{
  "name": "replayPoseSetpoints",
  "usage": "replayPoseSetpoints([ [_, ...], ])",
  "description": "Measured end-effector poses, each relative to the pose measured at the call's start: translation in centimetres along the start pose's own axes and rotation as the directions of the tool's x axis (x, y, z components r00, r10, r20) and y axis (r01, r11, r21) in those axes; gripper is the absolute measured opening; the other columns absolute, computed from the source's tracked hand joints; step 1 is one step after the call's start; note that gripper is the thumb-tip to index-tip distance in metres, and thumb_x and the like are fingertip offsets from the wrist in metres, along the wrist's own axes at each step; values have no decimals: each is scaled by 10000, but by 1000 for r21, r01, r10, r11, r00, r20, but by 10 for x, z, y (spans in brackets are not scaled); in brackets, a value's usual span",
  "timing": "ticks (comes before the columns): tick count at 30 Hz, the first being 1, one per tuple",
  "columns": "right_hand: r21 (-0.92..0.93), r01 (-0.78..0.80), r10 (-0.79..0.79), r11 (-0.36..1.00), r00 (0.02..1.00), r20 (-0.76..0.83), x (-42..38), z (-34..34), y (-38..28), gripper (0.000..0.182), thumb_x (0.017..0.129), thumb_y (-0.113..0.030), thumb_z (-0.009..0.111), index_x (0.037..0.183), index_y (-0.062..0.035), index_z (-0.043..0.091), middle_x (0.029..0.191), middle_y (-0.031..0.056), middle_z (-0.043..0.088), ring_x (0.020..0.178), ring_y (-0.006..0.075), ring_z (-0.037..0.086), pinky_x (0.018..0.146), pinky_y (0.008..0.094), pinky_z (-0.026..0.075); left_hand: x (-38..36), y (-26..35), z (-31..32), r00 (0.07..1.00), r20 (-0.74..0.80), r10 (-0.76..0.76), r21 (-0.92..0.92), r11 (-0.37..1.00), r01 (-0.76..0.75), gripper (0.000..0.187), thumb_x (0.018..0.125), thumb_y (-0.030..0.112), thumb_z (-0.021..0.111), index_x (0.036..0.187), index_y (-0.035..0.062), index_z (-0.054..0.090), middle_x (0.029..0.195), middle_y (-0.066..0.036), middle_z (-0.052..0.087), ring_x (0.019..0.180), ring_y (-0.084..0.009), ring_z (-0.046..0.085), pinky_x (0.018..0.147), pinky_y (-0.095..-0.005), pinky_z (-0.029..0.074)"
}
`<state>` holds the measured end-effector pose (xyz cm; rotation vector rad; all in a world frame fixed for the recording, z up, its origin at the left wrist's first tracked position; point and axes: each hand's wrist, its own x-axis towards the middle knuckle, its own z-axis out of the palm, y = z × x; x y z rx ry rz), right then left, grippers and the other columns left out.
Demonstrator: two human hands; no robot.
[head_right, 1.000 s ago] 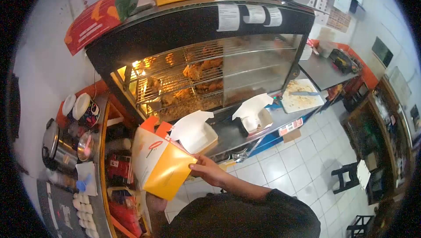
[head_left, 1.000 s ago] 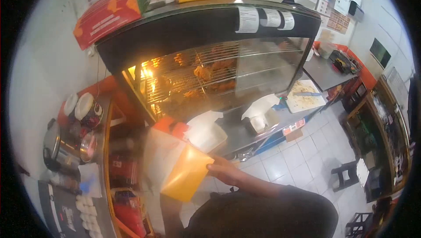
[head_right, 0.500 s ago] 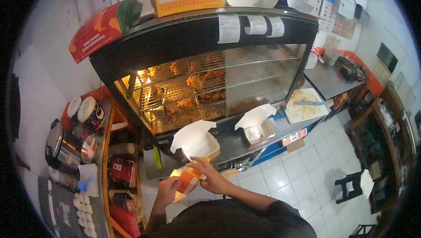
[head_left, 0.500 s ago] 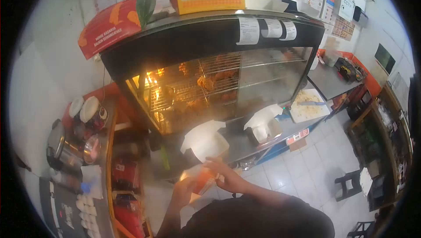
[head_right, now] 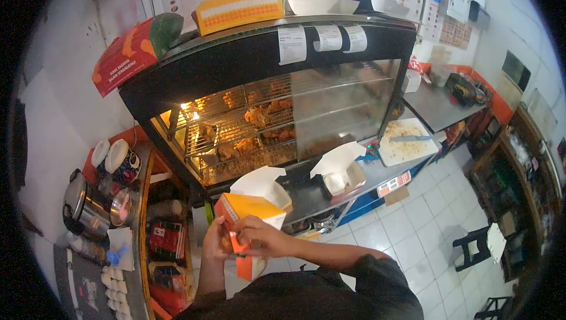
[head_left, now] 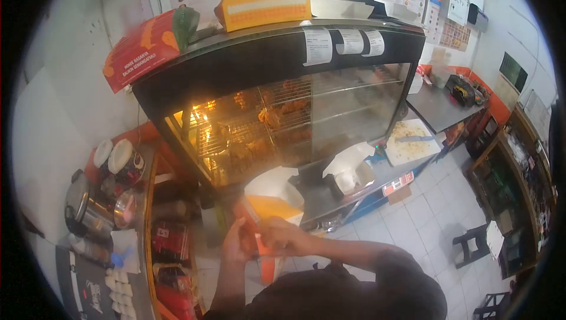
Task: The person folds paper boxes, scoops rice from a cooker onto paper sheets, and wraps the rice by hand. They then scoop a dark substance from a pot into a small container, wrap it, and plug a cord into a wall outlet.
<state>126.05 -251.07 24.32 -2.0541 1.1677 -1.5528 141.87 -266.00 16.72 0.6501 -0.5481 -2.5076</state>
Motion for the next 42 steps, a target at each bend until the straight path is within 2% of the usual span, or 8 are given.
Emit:
replayPoseSetpoints([
  [9, -14, -39, 37, 999, 990, -139, 4, -17, 24, 161, 728, -31, 763, 798, 4, 623, 1010, 119, 665, 1062, 306, 624, 844, 389, 509, -26, -23, 73, 855, 79, 513, 318, 800, -509, 331, 920, 66, 570, 1247, 72, 524, 1111, -45, 594, 1019, -160, 586, 855, -324, 500],
  [21, -10, -307, 286, 952, 896, -340, -21, -15, 45, 225, 728, 16, 750, 891, -3, 595, 1056, 115, 642, 959, 232, 632, 892, 382, 500, -23, -48, 67, 979, 130, 155, 236, 954, -183, 316, 902, 113, 625, 1202, 41, 560, 1124, -78, 602, 1035, -235, 594, 918, -364, 487],
  [24, 168, -483, 511, 859, 822, -250, -41, -13, 56, 362, 728, -3, 776, 1022, -9, 565, 1031, 87, 621, 812, 146, 604, 877, 330, 510, -22, -40, 61, 521, 534, 666, 830, -292, -476, 454, 796, 25, 667, 1233, 43, 545, 1176, -102, 567, 1106, -282, 526, 942, -405, 452],
  [28, 450, -514, 596, 731, 801, -55, -64, 10, 71, 503, 796, -88, 774, 1225, -23, 520, 1113, 55, 614, 884, 93, 582, 821, 280, 517, -18, -14, 55, 575, 703, 419, 651, -705, -282, 320, 748, -9, 659, 1053, 87, 663, 1149, -96, 578, 1056, -307, 518, 894, -418, 432],
  [32, 343, -599, 673, 724, 723, -157, -77, 10, 112, 422, 893, -246, 685, 1225, -24, 547, 1053, 67, 645, 827, 134, 620, 706, 297, 521, 2, 8, -3, 508, 662, 550, 749, -484, -452, 119, 844, 48, 602, 943, 31, 666, 881, -141, 649, 823, -322, 604, 792, -424, 463],
  [35, -553, -659, 211, 510, 719, -662, -123, 2, 231, 428, 798, -205, 740, 1113, 22, 561, 1029, 188, 636, 894, 329, 625, 802, 401, 506, 8, 20, -85, 552, 357, 754, 926, -364, -102, 128, 853, 61, 584, 935, -16, 645, 861, -182, 647, 800, -341, 623, 736, -416, 474],
  [37, -219, -829, 438, 514, 474, -764, -116, -12, 241, 487, 739, -226, 762, 1102, 28, 560, 1057, 231, 620, 1014, 402, 590, 870, 436, 478, 2, 31, -107, 633, 156, 758, 968, -244, 53, 150, 844, 72, 598, 944, -34, 631, 848, -192, 648, 798, -331, 634, 726, -402, 477],
  [42, -157, -910, 637, 384, 384, -668, -153, -22, 293, 367, 682, -169, 715, 983, 21, 624, 919, 244, 663, 876, 415, 642, 777, 465, 507, 12, 16, -189, 591, -71, 804, 986, -34, 164, 178, 789, 57, 585, 936, -31, 632, 769, -161, 643, 705, -285, 644, 677, -383, 493],
])
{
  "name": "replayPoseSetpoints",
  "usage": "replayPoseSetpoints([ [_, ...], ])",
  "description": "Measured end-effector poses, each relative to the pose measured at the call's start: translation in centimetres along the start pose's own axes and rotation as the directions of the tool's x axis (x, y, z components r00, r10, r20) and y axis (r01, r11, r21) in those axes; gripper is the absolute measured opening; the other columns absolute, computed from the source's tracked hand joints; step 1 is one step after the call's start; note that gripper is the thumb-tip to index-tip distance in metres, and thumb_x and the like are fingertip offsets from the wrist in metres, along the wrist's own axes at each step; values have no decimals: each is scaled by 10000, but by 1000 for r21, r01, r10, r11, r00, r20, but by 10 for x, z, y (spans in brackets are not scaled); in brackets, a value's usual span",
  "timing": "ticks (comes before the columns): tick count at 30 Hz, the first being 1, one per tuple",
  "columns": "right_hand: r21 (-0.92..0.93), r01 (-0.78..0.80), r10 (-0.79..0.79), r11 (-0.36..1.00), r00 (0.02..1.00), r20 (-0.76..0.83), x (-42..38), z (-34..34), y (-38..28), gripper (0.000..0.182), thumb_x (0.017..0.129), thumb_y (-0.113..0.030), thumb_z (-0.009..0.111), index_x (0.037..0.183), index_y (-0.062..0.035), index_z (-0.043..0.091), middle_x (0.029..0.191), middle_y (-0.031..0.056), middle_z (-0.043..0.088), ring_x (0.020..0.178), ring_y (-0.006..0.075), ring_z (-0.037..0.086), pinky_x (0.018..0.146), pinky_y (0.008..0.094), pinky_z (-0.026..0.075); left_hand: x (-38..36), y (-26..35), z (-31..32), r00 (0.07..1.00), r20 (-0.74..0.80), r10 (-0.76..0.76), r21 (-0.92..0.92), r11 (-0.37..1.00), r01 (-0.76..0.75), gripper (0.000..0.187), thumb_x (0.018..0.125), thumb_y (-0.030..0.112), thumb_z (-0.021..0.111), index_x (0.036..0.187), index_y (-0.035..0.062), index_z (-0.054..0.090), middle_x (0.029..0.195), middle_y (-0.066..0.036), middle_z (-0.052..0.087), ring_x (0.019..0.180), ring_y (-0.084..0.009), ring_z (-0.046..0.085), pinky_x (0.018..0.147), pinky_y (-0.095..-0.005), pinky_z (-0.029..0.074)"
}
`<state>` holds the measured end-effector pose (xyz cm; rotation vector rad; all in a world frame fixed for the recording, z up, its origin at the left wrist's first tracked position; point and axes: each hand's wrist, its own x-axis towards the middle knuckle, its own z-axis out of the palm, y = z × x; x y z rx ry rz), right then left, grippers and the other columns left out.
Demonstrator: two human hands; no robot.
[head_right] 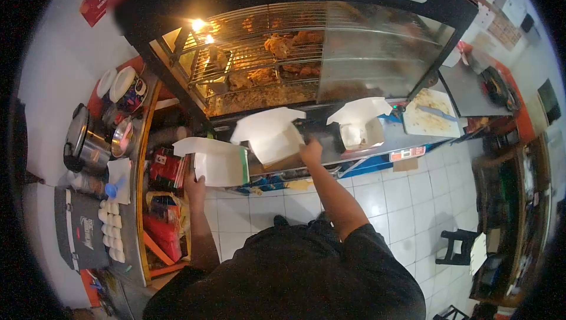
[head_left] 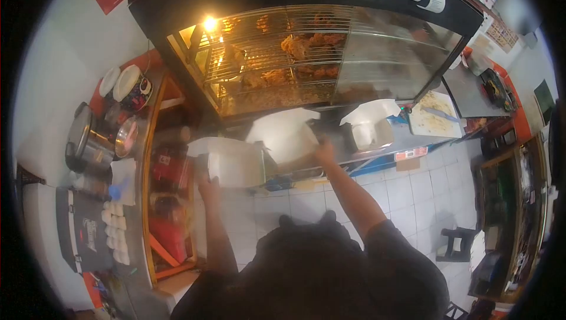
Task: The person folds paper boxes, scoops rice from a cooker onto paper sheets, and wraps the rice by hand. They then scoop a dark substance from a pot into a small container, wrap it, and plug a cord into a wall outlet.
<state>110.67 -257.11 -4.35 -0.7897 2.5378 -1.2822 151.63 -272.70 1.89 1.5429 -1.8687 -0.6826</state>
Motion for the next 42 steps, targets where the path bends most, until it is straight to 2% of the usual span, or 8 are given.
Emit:
replayPoseSetpoints([
  [8, -10, -187, 179, 982, 953, -243, -26, -66, 35, 285, 743, -192, 654, 943, 10, 652, 913, 215, 681, 889, 399, 650, 811, 447, 503, -8, -17, 82, 995, 47, -84, -141, 986, 90, 304, 822, 121, 596, 1091, -18, 567, 834, -141, 641, 588, -194, 627, 507, -324, 517],
  [12, 106, -208, 224, 972, 960, -169, -30, -83, 42, 406, 802, -212, 638, 1107, 55, 608, 1089, 234, 648, 930, 368, 650, 888, 415, 487, -15, 14, 126, 850, 445, -281, -724, 446, 526, 563, 888, 227, 660, 1318, -30, 402, 1111, -175, 599, 833, -233, 668, 686, -337, 570],
  [23, 521, 19, -10, 853, 1000, -19, -115, -104, -32, 419, 836, -7, 542, 1229, -10, 396, 1006, 75, 439, 901, 156, 439, 808, 295, 402, -143, -6, 106, 978, 207, 12, -296, 954, 51, 336, 864, 187, 661, 1154, 31, 596, 914, -93, 665, 843, -216, 658, 739, -377, 530],
  [27, 457, 24, -162, 889, 951, 265, -150, -65, -47, 413, 780, 28, 538, 1173, -10, 417, 985, 85, 446, 878, 159, 454, 801, 303, 408, -246, -78, 60, 798, 585, -145, 143, 987, 75, 436, 887, 383, 566, 1125, 20, 608, 1002, -182, 669, 907, -321, 655, 772, -426, 523],
  [31, 390, -135, -169, 911, 740, 652, -166, -15, -90, 426, 765, 30, 548, 1168, -36, 427, 976, 89, 486, 833, 160, 511, 722, 312, 453, -365, -156, -24, 563, 665, -491, 490, 855, 168, 330, 871, 272, 498, 802, 4, 677, 844, -213, 671, 802, -386, 646, 723, -499, 511],
  [35, 329, -139, -247, 934, 413, 876, -162, 38, -88, 229, 850, -110, 607, 1061, -37, 555, 853, 39, 577, 685, 107, 544, 571, 253, 449, -500, -222, -97, 283, 424, -860, 334, 439, 834, 311, 868, 259, 504, 800, 9, 675, 833, -199, 667, 787, -363, 640, 708, -478, 506],
  [40, -333, -282, 297, 900, -164, 941, -155, 82, 30, 290, 915, -314, 581, 1083, -78, 594, 915, 55, 661, 749, 192, 657, 602, 309, 517, -560, -242, -162, -54, 335, -941, 21, -50, 999, 287, 864, 243, 511, 796, 16, 672, 820, -181, 662, 767, -334, 632, 688, -451, 501],
  [42, -496, -51, 486, 867, -135, 863, -184, 78, -3, 323, 930, -344, 558, 1117, -84, 596, 942, 67, 654, 778, 208, 631, 621, 353, 508, -557, -252, -177, -94, 326, -940, -62, -121, 991, 278, 863, 237, 514, 795, 18, 671, 815, -174, 660, 759, -322, 628, 681, -440, 498],
])
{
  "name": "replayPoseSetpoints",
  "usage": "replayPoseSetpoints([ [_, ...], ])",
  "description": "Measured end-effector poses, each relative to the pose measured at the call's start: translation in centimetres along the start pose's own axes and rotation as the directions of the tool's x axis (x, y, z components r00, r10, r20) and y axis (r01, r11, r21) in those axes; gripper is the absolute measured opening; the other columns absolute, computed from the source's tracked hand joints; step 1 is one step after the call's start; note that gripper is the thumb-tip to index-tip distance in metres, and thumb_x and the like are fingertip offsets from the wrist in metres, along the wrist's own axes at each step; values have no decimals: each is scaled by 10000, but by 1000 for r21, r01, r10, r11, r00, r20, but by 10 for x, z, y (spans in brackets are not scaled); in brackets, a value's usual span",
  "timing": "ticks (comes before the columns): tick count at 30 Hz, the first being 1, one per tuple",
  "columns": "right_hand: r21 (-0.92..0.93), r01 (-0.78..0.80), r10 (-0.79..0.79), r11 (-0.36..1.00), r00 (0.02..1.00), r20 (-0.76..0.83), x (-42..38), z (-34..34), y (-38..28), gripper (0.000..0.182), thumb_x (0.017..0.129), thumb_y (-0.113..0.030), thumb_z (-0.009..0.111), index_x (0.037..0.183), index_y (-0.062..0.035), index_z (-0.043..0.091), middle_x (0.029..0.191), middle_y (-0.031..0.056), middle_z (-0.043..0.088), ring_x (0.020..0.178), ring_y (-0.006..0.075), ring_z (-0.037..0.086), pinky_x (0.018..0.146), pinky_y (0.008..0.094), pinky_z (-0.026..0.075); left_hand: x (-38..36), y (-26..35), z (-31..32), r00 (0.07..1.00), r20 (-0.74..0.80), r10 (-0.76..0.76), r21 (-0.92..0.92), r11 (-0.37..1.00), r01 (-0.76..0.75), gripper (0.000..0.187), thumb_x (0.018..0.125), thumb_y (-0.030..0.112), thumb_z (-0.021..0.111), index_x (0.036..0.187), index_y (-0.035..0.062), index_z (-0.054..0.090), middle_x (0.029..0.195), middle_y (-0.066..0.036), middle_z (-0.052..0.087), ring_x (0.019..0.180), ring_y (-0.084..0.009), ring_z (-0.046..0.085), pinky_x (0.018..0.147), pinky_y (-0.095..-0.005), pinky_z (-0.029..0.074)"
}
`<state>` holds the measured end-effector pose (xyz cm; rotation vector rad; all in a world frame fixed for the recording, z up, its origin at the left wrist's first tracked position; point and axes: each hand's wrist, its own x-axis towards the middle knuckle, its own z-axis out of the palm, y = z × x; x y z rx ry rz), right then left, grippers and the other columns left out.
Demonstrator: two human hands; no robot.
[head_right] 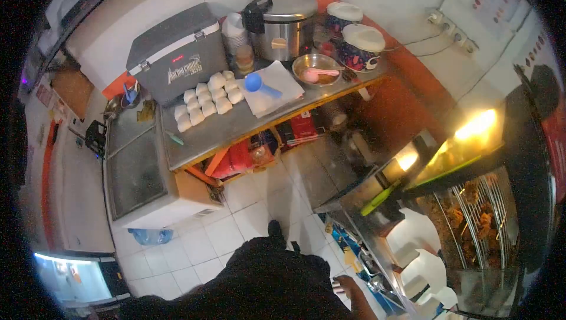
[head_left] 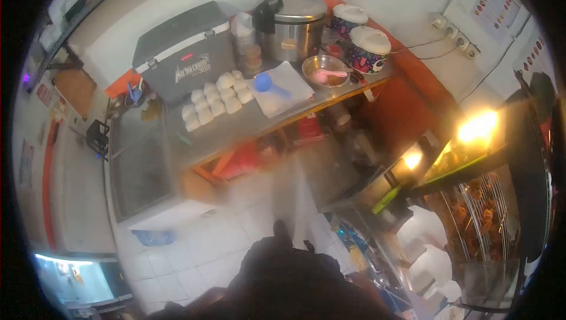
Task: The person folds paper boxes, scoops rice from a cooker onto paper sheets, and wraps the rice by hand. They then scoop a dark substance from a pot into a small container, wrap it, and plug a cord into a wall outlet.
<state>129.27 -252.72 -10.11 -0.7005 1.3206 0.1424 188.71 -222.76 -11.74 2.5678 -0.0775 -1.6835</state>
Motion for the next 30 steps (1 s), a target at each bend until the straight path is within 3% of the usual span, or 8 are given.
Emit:
replayPoseSetpoints([
  [2, 180, -280, 289, 943, 957, -26, -2, 29, -13, 347, 950, -360, 527, 1150, -85, 594, 953, 80, 643, 787, 216, 600, 631, 391, 494, 18, 28, -12, 999, -12, 38, -67, 997, -39, 268, 861, 231, 517, 793, 21, 670, 810, -167, 658, 751, -311, 625, 673, -429, 496],
  [4, 282, -379, 406, 882, 913, -45, 12, 44, -50, 333, 949, -353, 529, 1136, -86, 593, 940, 78, 640, 780, 215, 600, 625, 387, 492, 38, 71, -21, 989, -39, 142, -113, 983, -146, 259, 860, 225, 520, 792, 24, 668, 805, -160, 656, 744, -299, 622, 665, -419, 494],
  [6, 306, -318, 356, 897, 931, -77, 33, 56, -93, 319, 948, -346, 531, 1123, -86, 591, 928, 77, 637, 773, 214, 599, 619, 383, 491, 61, 123, -32, 956, -83, 283, -149, 945, -292, 250, 858, 218, 523, 791, 26, 667, 800, -152, 654, 736, -288, 619, 658, -408, 492],
  [9, 266, -90, 131, 960, 981, -142, 72, 73, -172, 299, 947, -335, 534, 1103, -86, 588, 909, 75, 632, 762, 212, 599, 611, 377, 489, 67, 213, -53, 888, -137, 439, -215, 862, -460, 236, 856, 209, 528, 789, 30, 666, 792, -142, 650, 724, -270, 614, 646, -392, 489],
  [14, 204, 103, -73, 974, 986, -151, 125, 92, -300, 266, 945, -317, 538, 1069, -87, 584, 877, 72, 624, 744, 209, 597, 597, 368, 485, 63, 321, -76, 827, -171, 535, -314, 766, -560, 213, 852, 193, 535, 785, 37, 663, 779, -124, 645, 704, -242, 606, 627, -365, 483],
  [20, 182, 110, -90, 977, 989, -117, 182, 91, -412, 228, 942, -295, 544, 1029, -87, 579, 839, 67, 614, 722, 206, 596, 580, 356, 481, 71, 347, -84, 893, -202, 401, -401, 798, -450, 186, 848, 175, 545, 781, 45, 659, 764, -102, 639, 681, -207, 596, 604, -332, 476],
  [26, 181, -31, 48, 983, 995, -87, 201, 70, -478, 194, 940, -274, 550, 989, -88, 574, 800, 63, 604, 701, 202, 595, 563, 344, 477, 41, 315, -70, 979, -190, 79, -556, 813, -173, 160, 843, 156, 554, 777, 52, 656, 748, -81, 633, 657, -173, 586, 581, -300, 470],
  [30, 189, -144, 164, 971, 982, -94, 195, 55, -502, 174, 938, -259, 554, 962, -88, 571, 775, 61, 598, 686, 200, 594, 552, 336, 474, 25, 316, -64, 980, -196, -25, -652, 750, -112, 143, 840, 143, 560, 774, 58, 653, 738, -66, 628, 641, -150, 579, 566, -279, 465],
])
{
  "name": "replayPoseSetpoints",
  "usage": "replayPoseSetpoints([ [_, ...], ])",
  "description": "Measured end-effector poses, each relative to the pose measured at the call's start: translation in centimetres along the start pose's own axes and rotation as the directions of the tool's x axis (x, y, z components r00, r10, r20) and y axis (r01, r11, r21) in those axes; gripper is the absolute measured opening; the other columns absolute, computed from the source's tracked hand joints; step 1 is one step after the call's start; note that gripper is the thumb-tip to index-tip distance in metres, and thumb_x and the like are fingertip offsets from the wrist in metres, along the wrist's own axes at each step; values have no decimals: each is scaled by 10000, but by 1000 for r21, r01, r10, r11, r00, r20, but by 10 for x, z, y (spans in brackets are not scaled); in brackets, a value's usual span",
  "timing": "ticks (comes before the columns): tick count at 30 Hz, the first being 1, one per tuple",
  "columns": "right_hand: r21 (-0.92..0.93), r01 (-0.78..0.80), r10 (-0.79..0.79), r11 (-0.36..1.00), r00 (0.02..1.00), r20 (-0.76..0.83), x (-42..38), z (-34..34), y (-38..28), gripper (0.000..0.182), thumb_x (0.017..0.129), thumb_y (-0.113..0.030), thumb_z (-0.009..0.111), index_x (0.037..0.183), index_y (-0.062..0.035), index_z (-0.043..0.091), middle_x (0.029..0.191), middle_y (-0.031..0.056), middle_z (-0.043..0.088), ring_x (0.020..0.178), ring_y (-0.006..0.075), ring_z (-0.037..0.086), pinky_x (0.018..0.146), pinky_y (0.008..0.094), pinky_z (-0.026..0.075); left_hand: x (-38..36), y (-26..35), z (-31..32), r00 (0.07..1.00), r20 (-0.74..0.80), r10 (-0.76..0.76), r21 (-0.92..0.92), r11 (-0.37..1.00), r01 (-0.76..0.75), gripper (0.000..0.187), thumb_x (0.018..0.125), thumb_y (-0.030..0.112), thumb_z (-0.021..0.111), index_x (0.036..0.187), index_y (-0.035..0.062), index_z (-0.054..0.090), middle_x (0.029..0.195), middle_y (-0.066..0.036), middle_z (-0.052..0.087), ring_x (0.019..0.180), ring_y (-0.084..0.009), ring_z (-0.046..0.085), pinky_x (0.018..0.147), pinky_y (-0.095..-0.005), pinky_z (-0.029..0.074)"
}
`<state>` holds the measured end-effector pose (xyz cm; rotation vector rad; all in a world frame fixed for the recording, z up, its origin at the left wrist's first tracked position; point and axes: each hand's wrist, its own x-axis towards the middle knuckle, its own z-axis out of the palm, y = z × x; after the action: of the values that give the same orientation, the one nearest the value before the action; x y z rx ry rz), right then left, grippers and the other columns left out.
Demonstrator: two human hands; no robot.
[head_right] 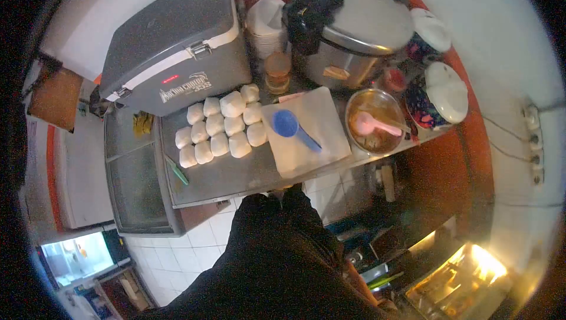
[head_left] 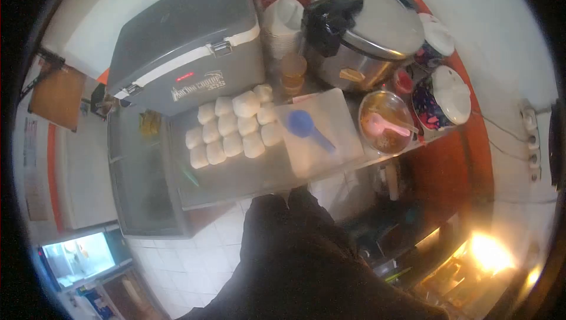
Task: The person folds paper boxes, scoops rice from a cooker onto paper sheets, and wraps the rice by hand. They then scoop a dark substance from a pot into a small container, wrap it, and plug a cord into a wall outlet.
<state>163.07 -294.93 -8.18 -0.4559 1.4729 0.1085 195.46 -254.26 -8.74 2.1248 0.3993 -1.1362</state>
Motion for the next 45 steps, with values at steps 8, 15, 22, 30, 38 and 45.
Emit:
replayPoseSetpoints([
  [8, 155, 80, -61, 985, 991, -123, -34, -26, -107, 144, 935, -230, 562, 908, -89, 564, 724, 55, 585, 658, 195, 592, 529, 320, 469, 62, 113, 0, 811, -89, 579, 85, 815, -573, 112, 842, 73, 546, 791, 56, 644, 753, -43, 629, 616, -114, 560, 527, -245, 449],
  [15, -587, 799, -905, 132, 338, 257, 21, 133, -295, 288, 818, -213, 697, 1028, -44, 595, 855, 122, 650, 803, 269, 635, 697, 379, 498, 89, 353, 132, 571, 361, 737, 169, 550, -818, 366, 881, 277, 674, 1125, 8, 629, 967, -137, 683, 850, -197, 653, 764, -330, 512],
  [22, -797, 596, -792, -95, 440, 423, 61, 239, -375, 443, 754, -247, 756, 1084, -16, 573, 982, 178, 631, 865, 346, 637, 769, 442, 518, 71, 435, 264, 572, -56, 818, 226, 569, -791, 474, 802, 247, 702, 1211, 37, 585, 1024, -206, 656, 941, -388, 622, 841, -467, 486],
  [30, -463, 729, -553, 504, 685, 475, 32, 146, -441, 260, 842, -92, 642, 1076, 7, 584, 937, 127, 635, 784, 211, 644, 577, 342, 532, 30, 450, 308, 132, -368, 920, 685, 365, -631, 339, 825, 170, 660, 1159, 114, 649, 961, -160, 646, 878, -369, 608, 823, -476, 471],
  [38, -299, 793, -713, 531, 609, 348, -7, 28, -507, 380, 834, -76, 640, 1194, 11, 556, 1096, 117, 636, 911, 179, 611, 746, 342, 499, 27, 442, 347, 390, -263, 882, 689, 455, -564, 200, 827, 158, 624, 1020, 129, 667, 857, -114, 640, 841, -302, 612, 762, -451, 483],
  [45, -599, 766, -960, 234, 280, -16, -5, -95, -509, 291, 822, -156, 678, 1073, -19, 620, 985, 64, 650, 888, 157, 580, 789, 307, 464, 29, 454, 338, 530, -317, 786, 552, 608, -571, 157, 868, 136, 606, 996, 51, 571, 857, -159, 633, 793, -406, 626, 688, -467, 493],
])
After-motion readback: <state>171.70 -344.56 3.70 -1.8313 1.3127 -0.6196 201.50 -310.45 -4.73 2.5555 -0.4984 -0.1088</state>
